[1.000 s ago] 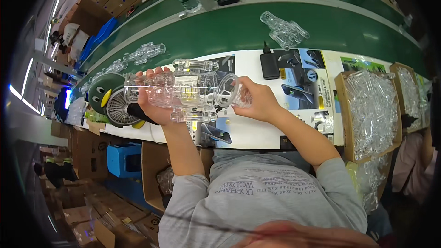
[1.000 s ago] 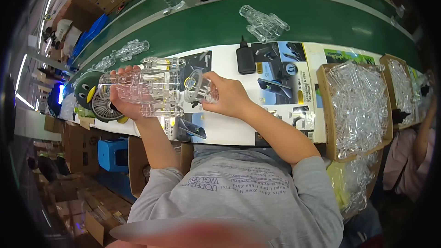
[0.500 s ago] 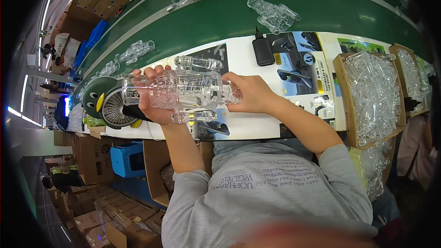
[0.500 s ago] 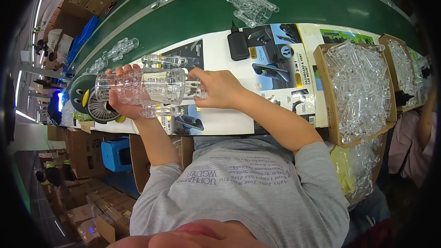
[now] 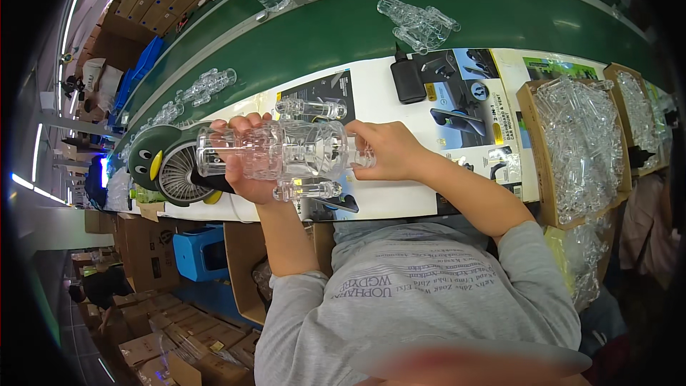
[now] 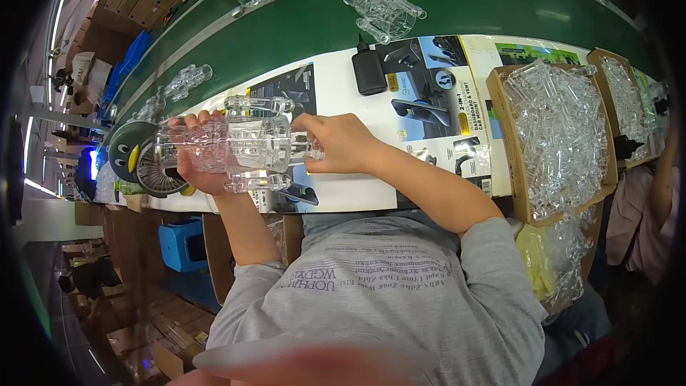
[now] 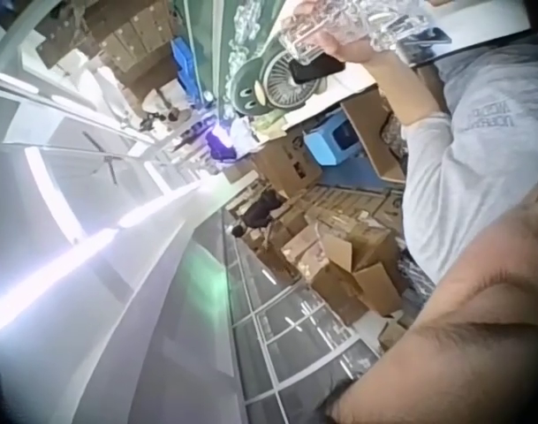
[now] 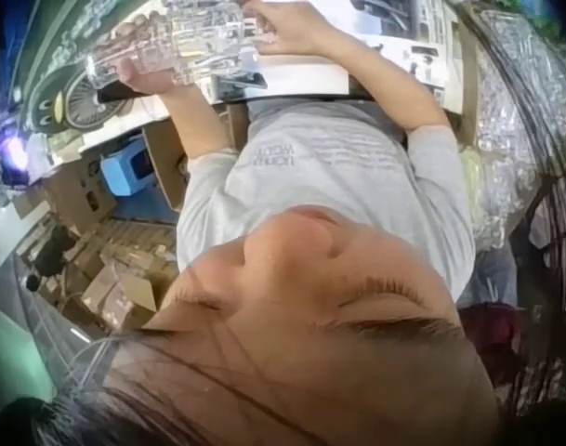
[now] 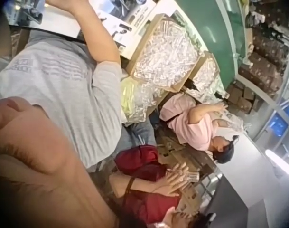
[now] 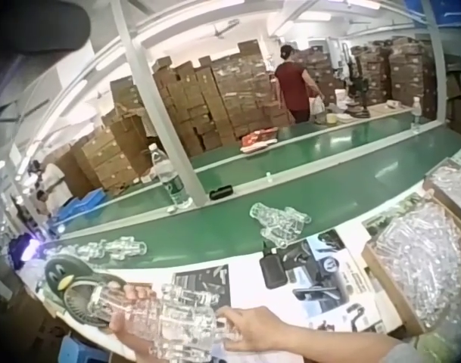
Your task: Assemble clear plastic covers by inserting a black component and applying sealant with a squeeze bottle.
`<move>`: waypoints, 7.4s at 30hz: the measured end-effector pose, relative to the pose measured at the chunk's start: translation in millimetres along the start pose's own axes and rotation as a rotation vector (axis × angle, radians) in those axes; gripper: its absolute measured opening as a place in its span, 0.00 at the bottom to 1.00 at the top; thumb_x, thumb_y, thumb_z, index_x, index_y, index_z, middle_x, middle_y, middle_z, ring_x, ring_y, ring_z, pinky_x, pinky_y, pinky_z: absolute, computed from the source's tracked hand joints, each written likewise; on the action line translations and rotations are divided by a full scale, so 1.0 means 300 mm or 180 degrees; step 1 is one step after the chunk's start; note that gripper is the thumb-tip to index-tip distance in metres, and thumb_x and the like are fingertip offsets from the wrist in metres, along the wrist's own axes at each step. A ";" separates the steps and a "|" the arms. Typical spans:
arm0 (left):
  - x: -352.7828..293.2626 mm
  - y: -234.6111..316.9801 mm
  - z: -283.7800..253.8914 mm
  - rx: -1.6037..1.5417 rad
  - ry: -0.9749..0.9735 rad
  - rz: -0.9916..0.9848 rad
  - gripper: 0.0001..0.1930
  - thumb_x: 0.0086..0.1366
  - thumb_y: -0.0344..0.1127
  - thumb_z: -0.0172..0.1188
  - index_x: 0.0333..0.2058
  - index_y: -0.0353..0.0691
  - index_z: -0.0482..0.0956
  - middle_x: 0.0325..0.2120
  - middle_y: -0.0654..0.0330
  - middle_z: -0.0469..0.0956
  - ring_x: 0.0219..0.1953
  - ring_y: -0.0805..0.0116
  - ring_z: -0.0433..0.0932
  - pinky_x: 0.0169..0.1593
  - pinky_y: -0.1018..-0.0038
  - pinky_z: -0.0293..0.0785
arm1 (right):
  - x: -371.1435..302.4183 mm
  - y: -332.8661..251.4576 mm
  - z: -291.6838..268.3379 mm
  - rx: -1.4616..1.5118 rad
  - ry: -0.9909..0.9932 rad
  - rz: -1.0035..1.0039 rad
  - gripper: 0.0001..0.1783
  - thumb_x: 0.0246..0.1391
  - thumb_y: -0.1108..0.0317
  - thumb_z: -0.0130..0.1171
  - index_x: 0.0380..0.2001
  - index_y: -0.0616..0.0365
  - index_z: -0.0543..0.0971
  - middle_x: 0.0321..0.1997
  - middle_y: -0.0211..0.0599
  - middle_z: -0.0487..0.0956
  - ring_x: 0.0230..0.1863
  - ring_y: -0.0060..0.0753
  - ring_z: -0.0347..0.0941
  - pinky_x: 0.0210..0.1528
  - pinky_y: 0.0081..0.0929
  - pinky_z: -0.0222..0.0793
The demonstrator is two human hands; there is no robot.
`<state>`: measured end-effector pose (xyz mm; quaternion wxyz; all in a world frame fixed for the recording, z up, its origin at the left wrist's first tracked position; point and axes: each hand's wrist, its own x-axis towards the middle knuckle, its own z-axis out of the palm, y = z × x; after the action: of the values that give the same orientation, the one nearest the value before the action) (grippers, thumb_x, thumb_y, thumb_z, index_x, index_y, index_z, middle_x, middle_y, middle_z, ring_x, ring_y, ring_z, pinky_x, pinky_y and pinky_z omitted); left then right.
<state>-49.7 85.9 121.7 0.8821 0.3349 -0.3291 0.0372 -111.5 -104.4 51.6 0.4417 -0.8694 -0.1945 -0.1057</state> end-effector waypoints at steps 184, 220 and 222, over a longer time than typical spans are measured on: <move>-0.249 0.015 -0.235 -0.1210 -0.0090 -0.2166 0.37 0.54 0.45 0.59 0.59 0.46 0.51 0.50 0.50 0.63 0.42 0.59 0.73 0.47 0.62 0.71 | 0.068 0.259 -0.333 -0.3122 -0.0985 -0.1562 0.35 0.29 0.79 0.58 0.49 0.52 0.70 0.31 0.38 0.67 0.35 0.41 0.64 0.42 0.36 0.62; 0.071 -0.338 -0.146 0.1153 -0.0291 -0.1536 0.35 0.54 0.30 0.58 0.59 0.37 0.52 0.41 0.55 0.68 0.46 0.62 0.71 0.51 0.70 0.65 | -0.006 0.100 -0.158 0.2821 0.2798 0.0717 0.19 0.49 0.67 0.53 0.44 0.64 0.68 0.49 0.43 0.72 0.45 0.27 0.71 0.46 0.22 0.69; 0.077 -0.330 -0.200 0.1083 -0.0404 -0.1656 0.33 0.54 0.31 0.60 0.57 0.37 0.55 0.41 0.56 0.67 0.43 0.65 0.72 0.47 0.70 0.69 | -0.009 0.093 -0.160 0.2795 0.2774 0.0968 0.19 0.49 0.67 0.53 0.44 0.63 0.68 0.48 0.43 0.72 0.45 0.27 0.71 0.46 0.22 0.69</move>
<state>30.1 42.8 46.2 0.7711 0.5522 -0.2758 -0.1562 -102.6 -158.9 58.4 0.8057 -0.5024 0.1035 -0.2963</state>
